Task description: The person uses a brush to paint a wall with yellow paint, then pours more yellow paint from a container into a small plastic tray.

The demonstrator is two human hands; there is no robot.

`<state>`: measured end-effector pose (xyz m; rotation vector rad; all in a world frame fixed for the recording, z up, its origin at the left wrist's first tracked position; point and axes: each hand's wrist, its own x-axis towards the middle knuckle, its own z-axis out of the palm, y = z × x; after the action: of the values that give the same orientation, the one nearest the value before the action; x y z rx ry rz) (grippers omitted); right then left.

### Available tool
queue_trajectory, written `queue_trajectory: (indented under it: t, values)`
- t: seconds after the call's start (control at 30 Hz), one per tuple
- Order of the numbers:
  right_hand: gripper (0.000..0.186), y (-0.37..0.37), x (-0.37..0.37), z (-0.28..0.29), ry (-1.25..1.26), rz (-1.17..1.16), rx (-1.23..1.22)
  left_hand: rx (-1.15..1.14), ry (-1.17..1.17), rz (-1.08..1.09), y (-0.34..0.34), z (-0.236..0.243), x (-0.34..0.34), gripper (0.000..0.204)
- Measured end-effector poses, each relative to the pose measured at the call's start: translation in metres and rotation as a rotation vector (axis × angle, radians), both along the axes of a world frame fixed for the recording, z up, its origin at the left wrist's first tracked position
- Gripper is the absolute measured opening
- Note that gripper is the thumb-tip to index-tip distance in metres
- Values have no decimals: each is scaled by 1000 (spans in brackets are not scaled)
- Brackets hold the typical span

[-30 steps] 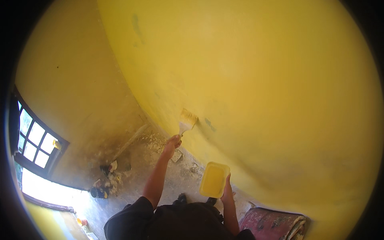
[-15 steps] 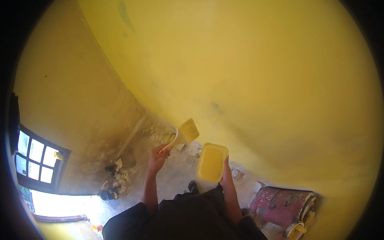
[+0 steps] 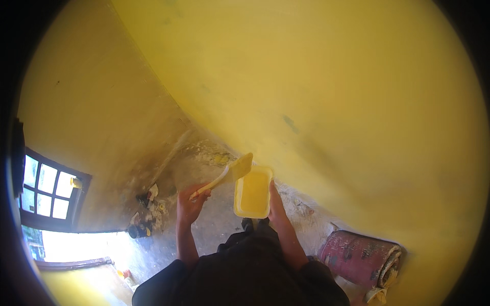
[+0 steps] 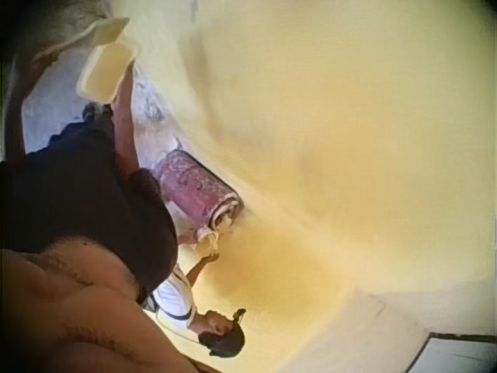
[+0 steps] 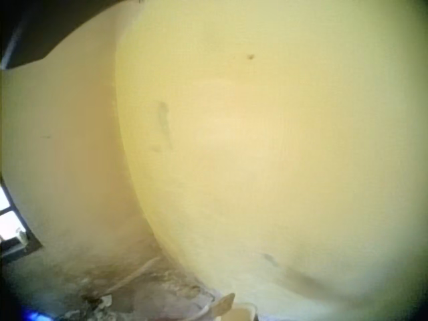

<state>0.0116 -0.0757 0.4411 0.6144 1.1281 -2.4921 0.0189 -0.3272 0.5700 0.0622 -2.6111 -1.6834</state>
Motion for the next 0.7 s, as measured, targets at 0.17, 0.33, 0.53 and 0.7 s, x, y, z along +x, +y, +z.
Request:
queue_trajectory:
  t: [0.17,0.33,0.53,0.7]
  values:
    - [67,-20,-2,11,-33,125,52,3,55,60,-14,3,23,24]
    - [62,-50,4,28,-81,134,46,-82,58,38,-39,15,44,26]
    - [63,-109,10,20,-25,202,13,-97,164,3,-106,20,61,28]
    - [65,-187,21,7,-20,258,-11,-179,172,-36,-181,22,84,28]
